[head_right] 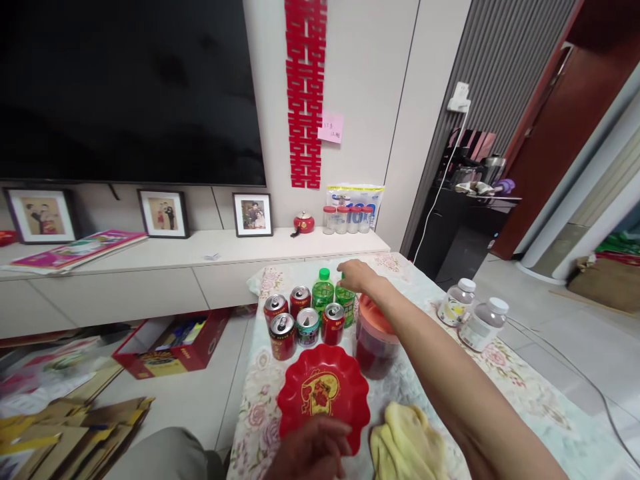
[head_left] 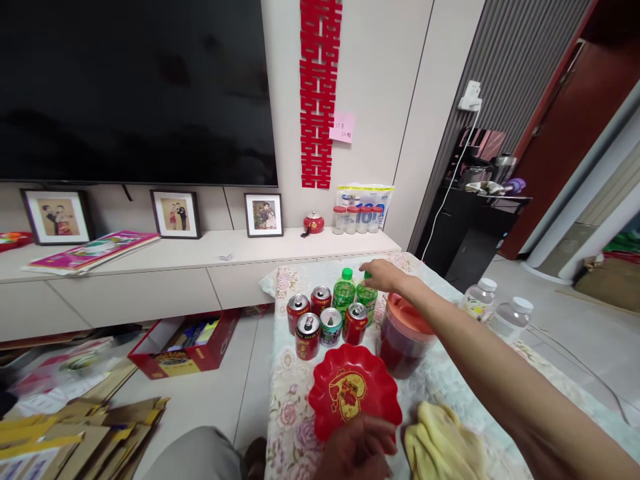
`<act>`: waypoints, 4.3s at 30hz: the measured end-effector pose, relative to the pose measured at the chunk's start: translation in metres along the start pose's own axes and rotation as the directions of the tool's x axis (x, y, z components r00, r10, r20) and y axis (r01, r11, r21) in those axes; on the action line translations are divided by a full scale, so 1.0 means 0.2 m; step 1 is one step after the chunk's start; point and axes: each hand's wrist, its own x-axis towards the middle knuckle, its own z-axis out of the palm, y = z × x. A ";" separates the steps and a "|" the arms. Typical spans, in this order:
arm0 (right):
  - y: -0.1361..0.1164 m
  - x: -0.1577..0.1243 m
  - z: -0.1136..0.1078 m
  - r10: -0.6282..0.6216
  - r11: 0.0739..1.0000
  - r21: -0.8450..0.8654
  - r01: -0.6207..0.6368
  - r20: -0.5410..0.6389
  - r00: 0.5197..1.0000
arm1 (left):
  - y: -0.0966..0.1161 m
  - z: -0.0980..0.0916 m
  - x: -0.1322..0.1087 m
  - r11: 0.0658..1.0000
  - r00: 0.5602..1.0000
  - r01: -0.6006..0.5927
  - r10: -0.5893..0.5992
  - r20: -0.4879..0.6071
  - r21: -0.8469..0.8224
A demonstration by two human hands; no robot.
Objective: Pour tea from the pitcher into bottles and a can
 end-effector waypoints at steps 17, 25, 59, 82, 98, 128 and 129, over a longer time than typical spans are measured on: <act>0.07 -0.67 -0.49 -0.096 0.989 0.055 0.136 -0.460 0.883 | 0.32 -0.13 -0.10 0.867 0.876 -0.124 0.324 -0.358 0.482; -0.26 -0.91 -0.09 -0.287 0.933 0.208 0.295 -0.068 0.956 | 0.19 0.08 -0.01 0.504 0.728 -0.276 0.666 -0.164 0.819; -0.29 -0.90 0.21 -0.393 0.842 0.285 0.458 -0.259 0.882 | 0.10 -0.05 0.18 0.655 0.832 -0.213 0.511 -0.217 0.725; -0.29 -0.90 0.20 -0.369 0.857 0.255 0.448 -0.303 0.879 | 0.19 -0.05 0.18 0.649 0.859 -0.267 0.495 -0.129 0.712; -0.33 -0.83 0.12 -0.267 0.927 0.230 0.297 -0.151 0.952 | 0.21 -0.12 0.20 0.731 0.911 -0.235 0.396 -0.118 0.641; -0.22 -0.94 0.02 -0.341 0.752 0.412 0.515 -0.425 0.839 | 0.36 -0.26 0.27 0.874 0.981 -0.192 0.162 0.104 0.446; -0.18 -0.98 0.04 -0.265 0.720 0.486 0.496 -0.467 0.843 | 0.36 -0.27 0.27 0.887 0.984 -0.178 0.153 0.093 0.427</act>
